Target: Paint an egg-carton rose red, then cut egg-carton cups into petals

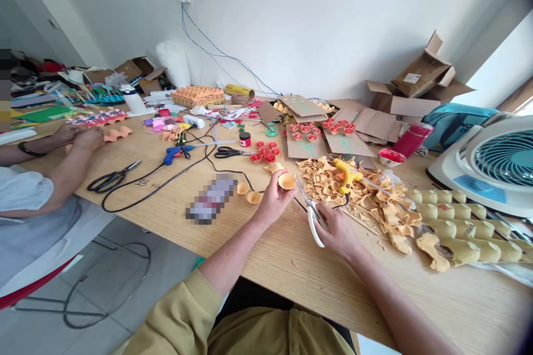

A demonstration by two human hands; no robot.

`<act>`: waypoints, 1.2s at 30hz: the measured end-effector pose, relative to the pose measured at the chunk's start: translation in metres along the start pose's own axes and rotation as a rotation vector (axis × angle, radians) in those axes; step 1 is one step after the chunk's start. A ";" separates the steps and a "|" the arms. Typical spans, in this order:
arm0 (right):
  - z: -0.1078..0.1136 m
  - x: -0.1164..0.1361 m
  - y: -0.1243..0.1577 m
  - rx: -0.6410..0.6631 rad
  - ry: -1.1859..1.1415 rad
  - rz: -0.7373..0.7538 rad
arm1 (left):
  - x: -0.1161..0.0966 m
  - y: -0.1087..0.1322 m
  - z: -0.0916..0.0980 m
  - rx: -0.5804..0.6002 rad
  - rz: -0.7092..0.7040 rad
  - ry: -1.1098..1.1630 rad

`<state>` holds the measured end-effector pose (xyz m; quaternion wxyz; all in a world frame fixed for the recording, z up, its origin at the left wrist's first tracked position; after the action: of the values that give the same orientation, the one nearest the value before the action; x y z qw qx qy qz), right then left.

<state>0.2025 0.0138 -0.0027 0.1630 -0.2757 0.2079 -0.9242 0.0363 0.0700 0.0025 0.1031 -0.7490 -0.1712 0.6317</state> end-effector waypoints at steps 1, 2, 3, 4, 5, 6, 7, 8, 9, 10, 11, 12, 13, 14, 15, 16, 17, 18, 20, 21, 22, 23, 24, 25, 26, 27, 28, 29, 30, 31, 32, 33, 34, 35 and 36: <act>0.000 0.000 0.000 0.002 0.010 0.006 | -0.001 0.001 -0.001 0.012 0.008 0.008; 0.000 0.001 0.000 0.003 0.018 0.012 | -0.002 0.001 -0.002 0.022 0.016 0.013; 0.000 0.002 0.000 0.003 0.025 0.019 | -0.003 0.002 -0.002 0.028 0.022 0.016; 0.001 0.003 0.000 0.000 0.033 0.026 | -0.004 0.002 -0.003 0.031 0.025 0.018; 0.001 0.005 0.000 -0.008 0.044 0.033 | -0.004 0.002 -0.003 0.032 0.025 0.020; 0.003 0.006 0.000 -0.016 0.054 0.039 | -0.005 0.002 -0.003 0.031 0.022 0.019; 0.004 0.007 -0.001 -0.025 0.063 0.043 | -0.006 0.002 -0.003 0.031 0.014 0.017; 0.005 0.008 -0.001 -0.033 0.068 0.045 | -0.007 0.002 -0.003 0.032 0.003 0.011; 0.006 0.008 -0.002 -0.039 0.071 0.045 | -0.008 0.002 -0.003 0.035 -0.011 0.002; 0.006 0.008 -0.002 -0.044 0.072 0.042 | -0.009 0.002 -0.004 0.039 -0.024 -0.009; 0.006 0.007 -0.002 -0.046 0.073 0.038 | -0.010 0.002 -0.004 0.042 -0.036 -0.017; 0.006 0.006 -0.002 -0.047 0.073 0.035 | -0.010 0.003 -0.005 0.046 -0.043 -0.020; 0.006 0.005 -0.002 -0.048 0.075 0.034 | -0.010 0.003 -0.006 0.051 -0.046 -0.017; 0.005 0.005 -0.002 -0.047 0.078 0.035 | -0.009 0.003 -0.007 0.056 -0.046 -0.009; 0.005 0.004 -0.002 -0.048 0.083 0.037 | -0.009 0.003 -0.008 0.062 -0.044 0.001; 0.005 0.004 -0.002 -0.050 0.088 0.041 | -0.008 0.004 -0.009 0.069 -0.043 0.009; 0.004 0.005 -0.002 -0.053 0.092 0.046 | -0.007 0.004 -0.010 0.076 -0.041 0.014; 0.005 0.005 -0.002 -0.058 0.097 0.051 | -0.006 0.004 -0.010 0.081 -0.042 0.015; 0.005 0.006 -0.002 -0.071 0.101 0.057 | -0.004 0.004 -0.011 0.084 -0.045 0.015; 0.006 0.006 -0.002 -0.075 0.102 0.060 | -0.003 0.005 -0.011 0.084 -0.047 0.014; 0.006 0.006 -0.002 -0.078 0.103 0.063 | -0.003 0.005 -0.011 0.083 -0.048 0.012; 0.006 0.006 -0.002 -0.080 0.104 0.065 | -0.003 0.005 -0.011 0.082 -0.048 0.009; 0.007 0.006 -0.002 -0.081 0.105 0.069 | -0.003 0.006 -0.011 0.082 -0.048 0.005; 0.007 0.006 -0.002 -0.083 0.107 0.074 | -0.003 0.006 -0.011 0.081 -0.047 -0.001; 0.007 0.006 -0.002 -0.086 0.110 0.079 | -0.003 0.007 -0.011 0.079 -0.048 -0.007; 0.008 0.007 -0.002 -0.090 0.113 0.083 | -0.004 0.008 -0.012 0.077 -0.051 -0.014; 0.008 0.007 -0.002 -0.096 0.115 0.088 | -0.005 0.008 -0.012 0.075 -0.057 -0.020; 0.009 0.008 -0.002 -0.102 0.117 0.093 | -0.005 0.009 -0.012 0.072 -0.064 -0.028; 0.009 0.008 -0.002 -0.107 0.119 0.098 | -0.006 0.010 -0.012 0.068 -0.071 -0.036; 0.009 0.009 -0.002 -0.110 0.119 0.104 | -0.006 0.010 -0.012 0.064 -0.078 -0.045; 0.009 0.009 -0.002 -0.111 0.118 0.110 | -0.006 0.011 -0.012 0.062 -0.082 -0.052; 0.009 0.010 -0.002 -0.109 0.116 0.117 | -0.006 0.011 -0.012 0.060 -0.085 -0.056; 0.008 0.010 -0.001 -0.108 0.113 0.123 | -0.006 0.011 -0.012 0.059 -0.087 -0.058; 0.008 0.011 -0.001 -0.107 0.110 0.129 | -0.006 0.011 -0.012 0.060 -0.088 -0.056; 0.008 0.011 -0.001 -0.107 0.106 0.135 | -0.006 0.011 -0.012 0.061 -0.090 -0.053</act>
<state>0.1983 0.0080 0.0085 0.1988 -0.2203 0.2834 -0.9120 0.0487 0.0581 0.0059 0.1494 -0.7202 -0.1881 0.6508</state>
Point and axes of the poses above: each hand's wrist, its own y-axis away from the middle knuckle, its own z-axis out of the back of the hand, x = y × z, the point moved 8 cm from there along -y, towards the middle knuckle, and after that the axes turned 13 degrees about -x, right-handed, at the moved point
